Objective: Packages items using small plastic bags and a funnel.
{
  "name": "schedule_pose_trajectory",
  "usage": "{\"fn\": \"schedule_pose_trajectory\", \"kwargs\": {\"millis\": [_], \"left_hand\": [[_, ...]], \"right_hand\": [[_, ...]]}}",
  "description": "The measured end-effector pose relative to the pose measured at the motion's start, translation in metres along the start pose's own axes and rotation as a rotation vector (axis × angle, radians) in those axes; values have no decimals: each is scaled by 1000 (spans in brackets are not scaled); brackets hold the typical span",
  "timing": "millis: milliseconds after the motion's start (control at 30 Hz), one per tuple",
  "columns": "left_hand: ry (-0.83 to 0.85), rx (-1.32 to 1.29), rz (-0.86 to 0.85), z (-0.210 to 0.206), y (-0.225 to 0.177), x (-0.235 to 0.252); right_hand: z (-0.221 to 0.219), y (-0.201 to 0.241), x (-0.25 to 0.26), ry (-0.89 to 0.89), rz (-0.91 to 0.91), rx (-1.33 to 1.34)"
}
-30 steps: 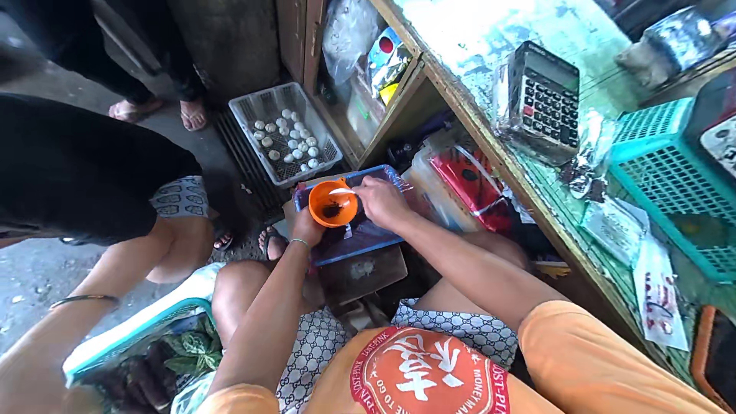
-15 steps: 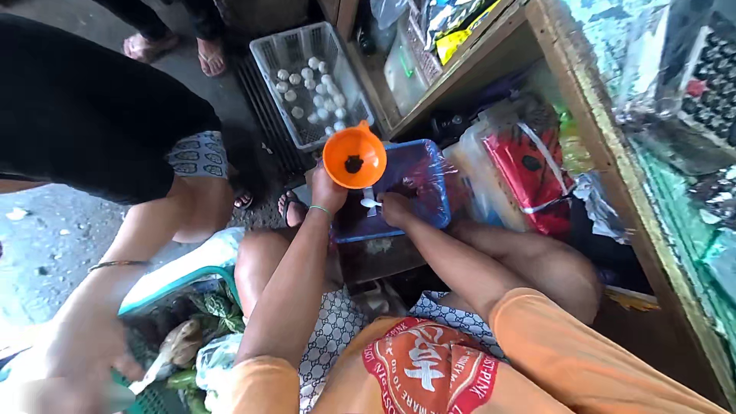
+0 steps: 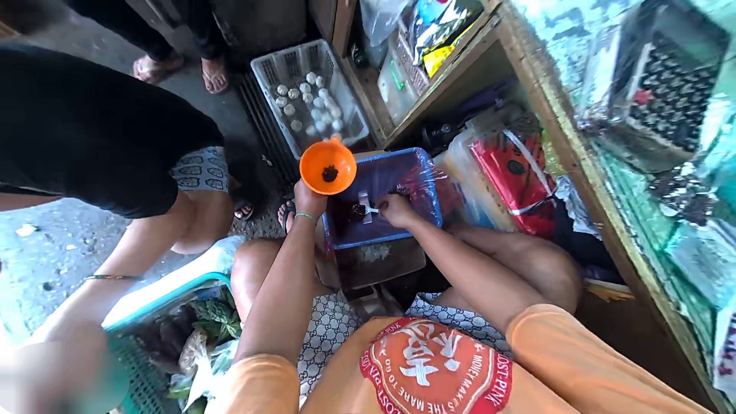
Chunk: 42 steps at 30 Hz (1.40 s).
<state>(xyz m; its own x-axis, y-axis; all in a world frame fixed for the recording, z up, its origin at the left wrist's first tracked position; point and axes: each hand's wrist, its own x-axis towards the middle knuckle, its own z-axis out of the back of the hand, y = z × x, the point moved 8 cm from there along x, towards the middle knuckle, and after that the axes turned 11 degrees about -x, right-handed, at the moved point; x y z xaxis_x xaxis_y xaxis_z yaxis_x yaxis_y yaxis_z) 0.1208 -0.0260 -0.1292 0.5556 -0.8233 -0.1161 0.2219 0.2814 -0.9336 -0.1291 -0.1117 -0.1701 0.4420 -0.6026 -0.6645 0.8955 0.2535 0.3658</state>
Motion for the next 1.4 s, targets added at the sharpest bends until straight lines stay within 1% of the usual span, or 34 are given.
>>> {"fn": "schedule_pose_trajectory", "kwargs": {"millis": [133,200,300,367,467,500,567,633,667,700,767,800,867,933,967,1067,1100,1167,1267,1333,1400], "left_hand": [[54,158,223,1,23,-15],[76,194,243,-2,25,-21],[124,163,169,-9,4,-35],[152,116,65,-15,-16,-46],[137,86,-44,-21,-45,-66],[125,78,-68,-22,-53,-72],[103,79,-100,-21,-63,-80],[59,67,-135,-17,-65,-88],[32,46,-161,-15,-69,-92],[11,30,-180,-13,-74,-96],[-12,11,-198,-9,-87,-107],[-23,-2,-228,-8,-97,-111],[-43,-56,-296,-6,-119,-120],[-49,-100,-344,-3,-147,-124],[-44,-126,-372,-2,-163,-126],[-16,-174,-423,2,-211,-131],[-8,-192,-436,3,-225,-132],[12,-252,-481,2,-250,-134],[38,-320,-520,2,-278,-135],[36,-303,-541,4,-296,-136],[31,-255,-553,9,-311,-136]], "right_hand": [[60,25,-52,-99,85,37],[91,41,-82,-144,123,68],[122,68,-113,-213,208,69],[132,90,-130,-330,267,-70],[127,120,-153,-539,416,-374],[126,122,-159,-596,450,-407],[136,114,-170,-731,480,-338],[149,89,-173,-818,419,-217],[152,73,-166,-803,349,-172],[148,57,-155,-742,271,-147],[122,27,-127,-537,163,-134],[108,18,-114,-453,146,-133],[88,16,-103,-375,157,-141],[86,34,-106,-346,236,-111],[89,46,-112,-293,295,-58],[87,80,-139,-40,563,253],[86,85,-144,1,625,355],[87,87,-148,39,672,464],[90,85,-154,73,671,558],[97,84,-163,14,673,622],[110,84,-176,-115,687,708]]}}
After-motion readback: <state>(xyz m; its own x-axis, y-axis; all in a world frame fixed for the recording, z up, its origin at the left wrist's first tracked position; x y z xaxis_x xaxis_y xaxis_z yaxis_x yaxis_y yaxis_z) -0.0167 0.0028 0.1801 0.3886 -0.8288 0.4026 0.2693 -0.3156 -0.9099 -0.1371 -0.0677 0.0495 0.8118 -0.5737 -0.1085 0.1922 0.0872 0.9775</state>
